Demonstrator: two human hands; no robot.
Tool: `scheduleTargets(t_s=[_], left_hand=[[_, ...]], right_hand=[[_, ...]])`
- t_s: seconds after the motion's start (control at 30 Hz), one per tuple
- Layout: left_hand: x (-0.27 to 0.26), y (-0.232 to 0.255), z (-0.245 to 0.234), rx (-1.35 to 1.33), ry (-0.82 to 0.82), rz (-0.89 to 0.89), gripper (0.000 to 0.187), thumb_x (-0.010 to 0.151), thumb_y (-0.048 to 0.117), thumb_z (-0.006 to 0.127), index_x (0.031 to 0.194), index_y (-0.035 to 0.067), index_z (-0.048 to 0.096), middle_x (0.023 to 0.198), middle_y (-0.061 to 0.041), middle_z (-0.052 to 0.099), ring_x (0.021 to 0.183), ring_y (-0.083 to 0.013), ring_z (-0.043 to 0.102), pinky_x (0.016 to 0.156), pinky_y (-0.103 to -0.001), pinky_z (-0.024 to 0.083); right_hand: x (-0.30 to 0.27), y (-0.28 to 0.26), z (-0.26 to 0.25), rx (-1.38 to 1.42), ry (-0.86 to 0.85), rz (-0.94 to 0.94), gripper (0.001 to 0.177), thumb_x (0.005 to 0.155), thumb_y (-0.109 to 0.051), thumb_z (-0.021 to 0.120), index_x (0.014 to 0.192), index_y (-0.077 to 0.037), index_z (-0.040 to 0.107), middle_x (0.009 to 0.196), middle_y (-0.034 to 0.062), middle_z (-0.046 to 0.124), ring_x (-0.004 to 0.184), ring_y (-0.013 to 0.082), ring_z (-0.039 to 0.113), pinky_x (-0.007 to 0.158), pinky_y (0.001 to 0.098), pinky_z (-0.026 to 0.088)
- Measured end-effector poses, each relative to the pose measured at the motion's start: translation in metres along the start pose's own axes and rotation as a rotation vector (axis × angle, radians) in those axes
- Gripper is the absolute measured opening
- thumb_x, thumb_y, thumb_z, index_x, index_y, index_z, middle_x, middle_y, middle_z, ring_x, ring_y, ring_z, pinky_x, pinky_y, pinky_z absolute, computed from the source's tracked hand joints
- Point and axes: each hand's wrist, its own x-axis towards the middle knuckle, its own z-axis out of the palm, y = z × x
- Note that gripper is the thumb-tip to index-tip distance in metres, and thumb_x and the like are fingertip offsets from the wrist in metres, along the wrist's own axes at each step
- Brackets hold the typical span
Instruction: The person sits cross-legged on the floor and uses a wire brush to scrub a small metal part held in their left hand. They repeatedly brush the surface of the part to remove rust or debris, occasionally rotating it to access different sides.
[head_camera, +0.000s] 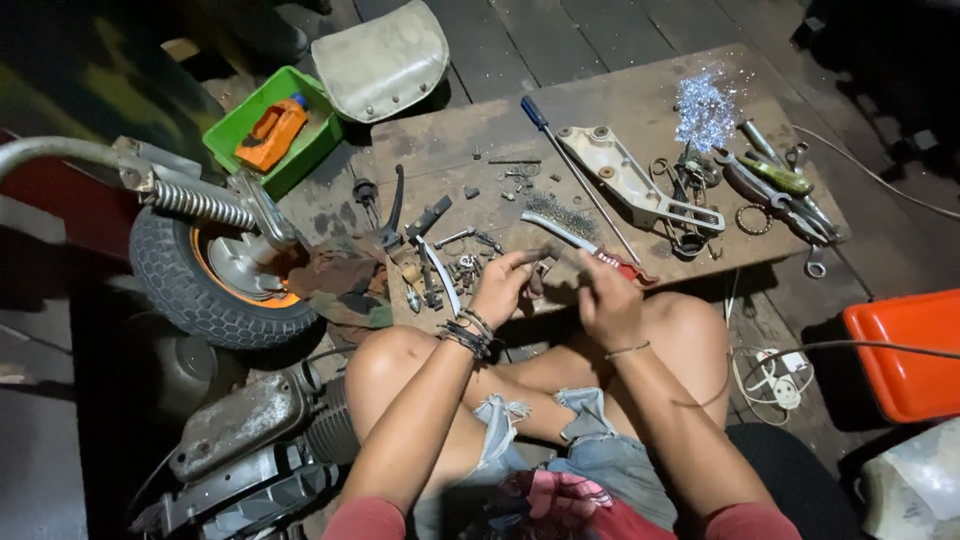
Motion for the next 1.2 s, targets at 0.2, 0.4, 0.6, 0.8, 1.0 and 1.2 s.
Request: scheduleTargets(t_s=[0.2, 0.4, 0.6, 0.8, 1.0, 1.2], left_hand=[[-0.008, 0.0, 0.004, 0.057, -0.067, -0.02, 0.026, 0.095, 0.004, 0.052, 0.114, -0.001, 0.069, 0.062, -0.011, 0.062, 0.057, -0.0151, 0.064, 0.043, -0.024, 0.051], [0.0, -0.005, -0.003, 0.147, 0.003, 0.012, 0.028, 0.096, 0.005, 0.054, 0.118, -0.001, 0.07, 0.081, -0.011, 0.069, 0.073, -0.0129, 0.061, 0.058, -0.026, 0.055], [0.003, 0.002, -0.002, 0.122, -0.035, 0.024, 0.027, 0.096, 0.008, 0.052, 0.115, 0.002, 0.071, 0.062, -0.01, 0.063, 0.058, -0.015, 0.064, 0.043, -0.023, 0.05], [0.002, 0.005, 0.001, 0.128, -0.016, 0.025, 0.027, 0.096, 0.007, 0.051, 0.114, 0.003, 0.071, 0.062, -0.011, 0.064, 0.056, -0.0143, 0.064, 0.046, -0.023, 0.051], [-0.007, 0.009, 0.0, 0.182, -0.081, 0.017, 0.027, 0.094, 0.006, 0.053, 0.111, 0.003, 0.073, 0.059, -0.01, 0.064, 0.056, -0.0146, 0.064, 0.044, -0.023, 0.05], [0.001, 0.023, -0.001, 0.051, 0.031, 0.032, 0.029, 0.099, 0.006, 0.049, 0.121, -0.002, 0.066, 0.068, -0.017, 0.066, 0.059, -0.0214, 0.066, 0.041, -0.031, 0.055]], right_hand=[[0.022, -0.015, -0.014, -0.115, -0.031, 0.014, 0.048, 0.087, -0.004, 0.066, 0.134, -0.013, 0.07, 0.093, 0.0102, 0.071, 0.083, 0.0298, 0.073, 0.074, 0.0408, 0.059], [-0.005, -0.014, 0.002, -0.037, -0.016, -0.043, 0.055, 0.078, -0.009, 0.073, 0.133, -0.014, 0.072, 0.098, 0.0112, 0.073, 0.089, 0.03, 0.073, 0.081, 0.041, 0.06], [0.011, -0.011, -0.005, -0.038, 0.0, 0.046, 0.047, 0.089, -0.006, 0.065, 0.135, -0.014, 0.069, 0.116, 0.006, 0.076, 0.098, 0.0255, 0.074, 0.082, 0.0363, 0.059], [0.001, -0.014, -0.006, 0.032, -0.041, 0.018, 0.048, 0.089, -0.009, 0.065, 0.136, -0.011, 0.068, 0.119, 0.0108, 0.076, 0.102, 0.0281, 0.074, 0.084, 0.0384, 0.059], [0.012, -0.007, -0.012, 0.076, -0.044, 0.141, 0.042, 0.094, -0.003, 0.062, 0.136, -0.005, 0.067, 0.124, 0.017, 0.073, 0.105, 0.0362, 0.071, 0.085, 0.0454, 0.058], [0.021, -0.028, -0.029, 0.233, -0.111, 0.191, 0.041, 0.105, -0.019, 0.048, 0.141, -0.011, 0.065, 0.132, 0.0109, 0.071, 0.115, 0.0332, 0.068, 0.092, 0.0432, 0.055]])
